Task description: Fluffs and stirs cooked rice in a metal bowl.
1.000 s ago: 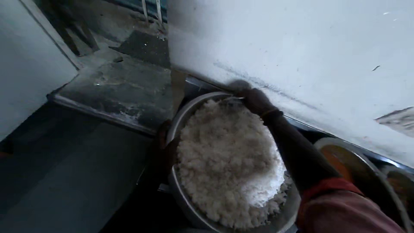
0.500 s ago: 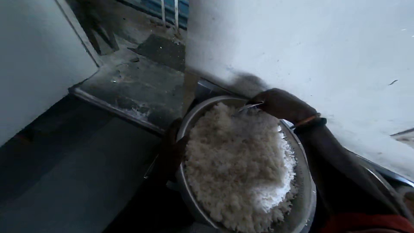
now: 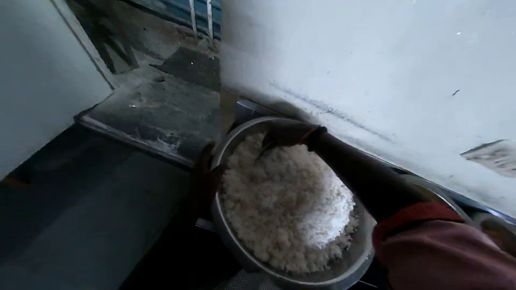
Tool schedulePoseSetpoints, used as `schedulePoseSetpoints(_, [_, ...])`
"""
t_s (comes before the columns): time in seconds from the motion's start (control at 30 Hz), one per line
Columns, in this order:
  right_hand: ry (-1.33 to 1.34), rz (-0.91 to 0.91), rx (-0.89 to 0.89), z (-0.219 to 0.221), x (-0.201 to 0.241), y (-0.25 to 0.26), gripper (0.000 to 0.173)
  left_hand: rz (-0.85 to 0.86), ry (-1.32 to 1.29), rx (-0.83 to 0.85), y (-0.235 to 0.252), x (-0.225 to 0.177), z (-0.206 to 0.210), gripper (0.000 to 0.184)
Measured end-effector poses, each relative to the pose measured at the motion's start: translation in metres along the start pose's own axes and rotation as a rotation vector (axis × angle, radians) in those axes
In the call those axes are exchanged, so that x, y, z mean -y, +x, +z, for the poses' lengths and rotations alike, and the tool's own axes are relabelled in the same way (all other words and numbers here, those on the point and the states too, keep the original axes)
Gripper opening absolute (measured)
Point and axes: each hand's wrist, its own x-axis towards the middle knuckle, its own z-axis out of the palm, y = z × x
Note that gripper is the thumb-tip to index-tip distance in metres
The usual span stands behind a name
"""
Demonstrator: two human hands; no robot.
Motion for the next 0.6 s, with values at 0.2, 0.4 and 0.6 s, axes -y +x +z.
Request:
schedulePoseSetpoints(0.2, [-0.026,0.156,-0.159,0.001,0.037,-0.129,0.033,-0.003,-0.004,0.027,0.002,-0.002,0.003,0.061])
schedulePoseSetpoints(0.4, [-0.029,0.417,-0.678,0.118,0.089,-0.222,0.041,-0.002,-0.073,0.0,-0.002,0.001,0.005,0.059])
schedulePoseSetpoints(0.6, [0.023,0.748,-0.998,0.178,0.139,-0.256,0.047,0.024,-0.035,0.015,-0.004,0.002,0.005,0.055])
